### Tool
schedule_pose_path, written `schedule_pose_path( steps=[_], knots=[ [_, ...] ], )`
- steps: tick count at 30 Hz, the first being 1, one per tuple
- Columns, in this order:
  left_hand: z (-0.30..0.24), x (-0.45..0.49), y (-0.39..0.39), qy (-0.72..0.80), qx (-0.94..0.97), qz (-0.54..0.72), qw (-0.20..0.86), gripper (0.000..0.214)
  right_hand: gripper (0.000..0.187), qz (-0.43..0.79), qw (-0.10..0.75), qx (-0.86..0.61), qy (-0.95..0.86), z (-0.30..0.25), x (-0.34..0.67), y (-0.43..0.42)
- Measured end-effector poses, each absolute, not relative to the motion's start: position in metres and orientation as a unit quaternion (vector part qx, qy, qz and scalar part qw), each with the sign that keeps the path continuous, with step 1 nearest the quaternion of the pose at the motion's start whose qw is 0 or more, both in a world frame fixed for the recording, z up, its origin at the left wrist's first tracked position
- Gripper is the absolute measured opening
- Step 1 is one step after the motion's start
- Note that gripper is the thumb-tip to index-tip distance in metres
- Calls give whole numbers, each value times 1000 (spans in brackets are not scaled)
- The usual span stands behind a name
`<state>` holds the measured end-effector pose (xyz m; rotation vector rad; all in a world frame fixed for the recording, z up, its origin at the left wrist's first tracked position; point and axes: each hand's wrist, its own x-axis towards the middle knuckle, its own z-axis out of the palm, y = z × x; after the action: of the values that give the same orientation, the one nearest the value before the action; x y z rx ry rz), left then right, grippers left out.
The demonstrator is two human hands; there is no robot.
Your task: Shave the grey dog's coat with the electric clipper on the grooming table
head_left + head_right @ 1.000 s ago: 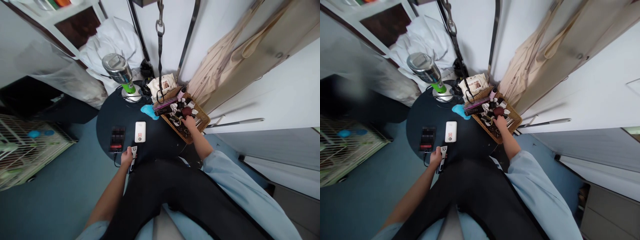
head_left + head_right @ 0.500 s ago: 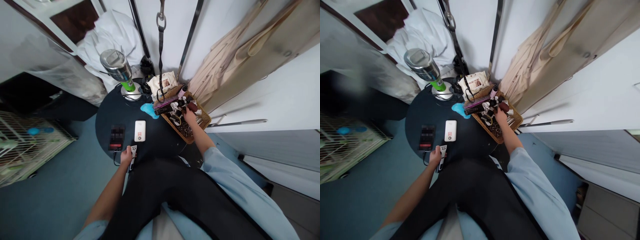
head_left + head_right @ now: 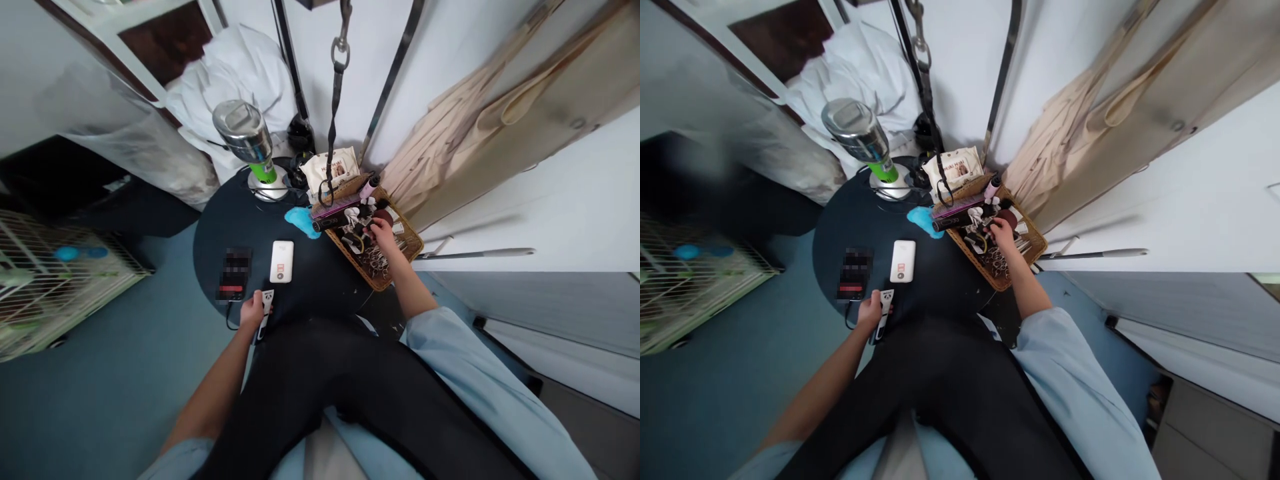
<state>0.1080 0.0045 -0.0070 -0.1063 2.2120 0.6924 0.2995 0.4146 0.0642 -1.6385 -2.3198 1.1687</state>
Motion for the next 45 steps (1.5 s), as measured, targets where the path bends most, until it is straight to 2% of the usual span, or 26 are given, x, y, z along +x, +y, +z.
schedule_pose_path(
  steps=[5,8,14,20,23,25,28,30,32,35,38,42,45],
  knots=[
    [-1,107,8,877,-37,264,400,60,35,624,224,-447,-601,80,310,382],
    [2,107,9,877,-35,267,399,59,37,622,243,-458,-587,83,312,371],
    [7,108,11,884,-26,255,392,57,40,436,50,-545,-714,61,306,369],
    [5,108,10,876,-34,270,398,55,26,366,-12,-512,-777,52,291,403],
    [0,107,8,873,-31,275,401,55,37,299,-14,-516,-802,63,285,435],
    [-3,107,6,873,-32,277,400,54,46,228,-56,-516,-823,70,284,452],
    [-4,107,4,866,-50,289,405,54,43,160,-136,-508,-835,77,278,458],
    [-4,107,4,861,-60,296,409,53,38,162,-143,-496,-841,77,267,446],
    [-4,106,4,861,-60,295,410,52,45,171,-138,-443,-869,72,249,425],
    [-4,106,3,865,-56,291,406,52,65,193,-118,-325,-918,61,220,395],
    [-6,108,1,868,-54,289,400,54,54,255,-66,-320,-910,50,204,380],
    [-12,110,-2,864,-56,298,402,56,37,492,112,-400,-765,44,219,383],
    [-15,110,-3,859,-52,312,403,55,35,617,186,-432,-631,49,243,394]
  ],
)
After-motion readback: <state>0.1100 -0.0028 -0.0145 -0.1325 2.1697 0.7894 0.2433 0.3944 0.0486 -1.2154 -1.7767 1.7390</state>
